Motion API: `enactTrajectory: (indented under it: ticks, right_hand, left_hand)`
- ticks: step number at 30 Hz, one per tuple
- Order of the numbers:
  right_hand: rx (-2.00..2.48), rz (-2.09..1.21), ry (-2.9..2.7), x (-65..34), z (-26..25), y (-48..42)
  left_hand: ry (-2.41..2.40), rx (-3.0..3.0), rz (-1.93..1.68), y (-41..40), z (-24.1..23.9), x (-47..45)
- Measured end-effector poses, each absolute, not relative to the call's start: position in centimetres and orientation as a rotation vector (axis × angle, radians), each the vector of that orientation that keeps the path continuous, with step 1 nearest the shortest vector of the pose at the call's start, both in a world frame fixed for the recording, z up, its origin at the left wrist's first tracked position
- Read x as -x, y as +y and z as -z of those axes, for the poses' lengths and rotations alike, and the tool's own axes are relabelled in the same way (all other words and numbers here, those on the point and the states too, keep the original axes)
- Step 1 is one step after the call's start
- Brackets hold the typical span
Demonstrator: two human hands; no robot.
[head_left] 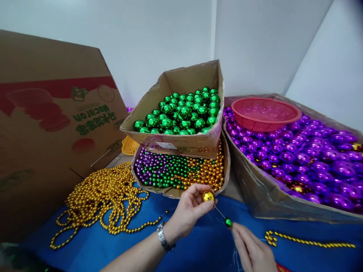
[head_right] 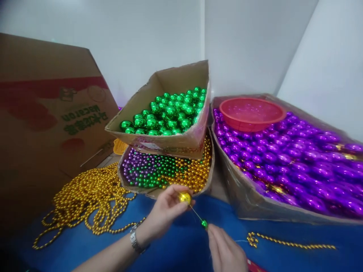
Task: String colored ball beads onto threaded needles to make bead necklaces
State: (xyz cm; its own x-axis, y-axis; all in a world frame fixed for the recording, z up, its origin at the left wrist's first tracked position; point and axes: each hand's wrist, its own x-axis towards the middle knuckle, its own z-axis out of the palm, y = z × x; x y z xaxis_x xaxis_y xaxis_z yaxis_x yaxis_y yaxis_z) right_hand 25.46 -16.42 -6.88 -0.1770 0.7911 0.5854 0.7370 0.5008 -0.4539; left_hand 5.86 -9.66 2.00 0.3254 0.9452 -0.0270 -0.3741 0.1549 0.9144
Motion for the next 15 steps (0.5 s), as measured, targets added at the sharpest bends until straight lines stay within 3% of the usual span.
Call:
enactTrajectory:
  ticks: [6, 15]
  right_hand:
    - [1.229, -0.031, -1.881, -24.6, 5.8, -16.2]
    - [1.234, -0.239, -1.959, -24.7, 6.6, -16.3]
  left_hand:
    - [0.762, -0.936, -1.076, -9.9, -2.0, -5.5]
    - [0.747, -0.911, -1.067, -10.0, -2.3, -5.0]
